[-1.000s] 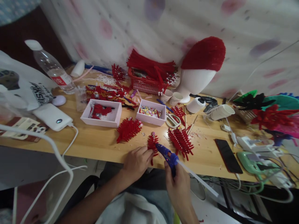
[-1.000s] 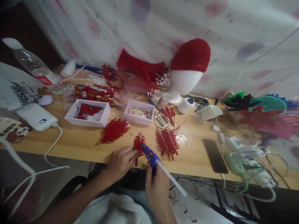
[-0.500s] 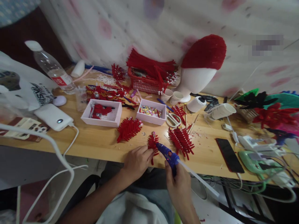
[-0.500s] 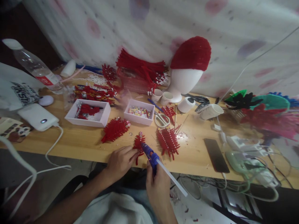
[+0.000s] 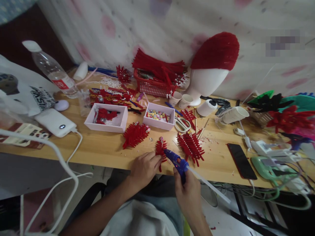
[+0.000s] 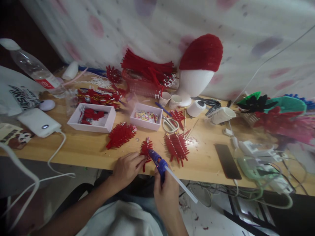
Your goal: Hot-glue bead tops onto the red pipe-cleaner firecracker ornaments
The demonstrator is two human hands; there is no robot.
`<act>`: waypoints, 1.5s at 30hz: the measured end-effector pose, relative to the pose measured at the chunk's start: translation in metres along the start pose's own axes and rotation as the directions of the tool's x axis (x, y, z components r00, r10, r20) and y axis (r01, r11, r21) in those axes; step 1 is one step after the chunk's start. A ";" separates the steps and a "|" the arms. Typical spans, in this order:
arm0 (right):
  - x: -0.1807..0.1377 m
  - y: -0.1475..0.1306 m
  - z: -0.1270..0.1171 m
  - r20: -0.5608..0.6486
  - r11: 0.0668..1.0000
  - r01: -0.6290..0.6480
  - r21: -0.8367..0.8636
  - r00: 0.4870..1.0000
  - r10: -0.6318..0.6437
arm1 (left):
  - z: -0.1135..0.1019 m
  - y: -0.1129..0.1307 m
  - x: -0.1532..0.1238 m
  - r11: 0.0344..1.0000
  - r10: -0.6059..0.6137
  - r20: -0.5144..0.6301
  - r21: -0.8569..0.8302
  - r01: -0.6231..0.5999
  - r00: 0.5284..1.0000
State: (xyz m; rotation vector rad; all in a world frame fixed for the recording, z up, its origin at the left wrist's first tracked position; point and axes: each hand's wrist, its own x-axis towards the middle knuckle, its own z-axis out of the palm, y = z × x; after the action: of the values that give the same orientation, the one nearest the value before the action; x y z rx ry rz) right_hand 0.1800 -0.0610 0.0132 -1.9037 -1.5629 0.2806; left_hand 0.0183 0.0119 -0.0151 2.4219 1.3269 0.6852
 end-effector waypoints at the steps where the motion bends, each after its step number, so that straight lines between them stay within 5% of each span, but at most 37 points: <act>1: 0.000 0.000 0.000 -0.002 1.000 0.000 0.006 1.000 0.000 | 0.000 0.000 0.000 1.000 0.000 -0.003 0.000 0.000 1.000; 20: -0.002 0.001 0.000 -0.025 0.985 -0.073 0.156 0.997 0.077 | -0.002 0.000 0.000 1.000 -0.005 0.007 -0.013 0.005 1.000; 25: -0.001 0.002 -0.013 0.072 0.815 -0.282 0.505 0.955 0.286 | 0.000 0.000 0.000 1.000 0.001 -0.013 0.003 -0.001 1.000; 28: 0.007 0.007 -0.032 -0.059 0.662 -0.262 0.702 0.905 0.421 | 0.002 -0.002 0.000 1.000 0.006 -0.067 -0.009 -0.007 0.998; 30: 0.016 0.016 -0.046 -0.231 0.642 -0.160 0.750 0.846 0.481 | 0.003 -0.003 0.000 0.999 0.007 -0.111 -0.031 -0.010 0.994; 32: 0.028 0.031 -0.060 -0.410 0.709 -0.089 0.700 0.762 0.501 | 0.003 -0.003 0.000 0.998 0.008 -0.153 -0.062 -0.018 0.988; 35: 0.047 0.068 -0.073 -0.554 0.830 -0.180 0.528 0.668 0.497 | 0.002 -0.003 0.000 0.995 0.007 -0.193 -0.100 -0.026 0.981; 40: 0.068 0.127 -0.072 -0.532 0.886 -0.435 0.161 0.718 0.449 | 0.002 -0.003 -0.001 0.988 -0.029 -0.216 -0.156 -0.005 0.976; 45: 0.073 0.140 -0.063 -0.524 0.837 -0.525 -0.154 0.762 0.382 | -0.002 -0.003 -0.002 0.962 -0.100 -0.235 -0.272 0.033 0.967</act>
State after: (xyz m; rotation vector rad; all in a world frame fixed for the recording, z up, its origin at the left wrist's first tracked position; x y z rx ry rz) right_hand 0.3450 -0.0259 -0.0051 -2.3544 -0.8213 -0.2269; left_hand 0.0141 0.0118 -0.0154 2.1201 1.3022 1.1011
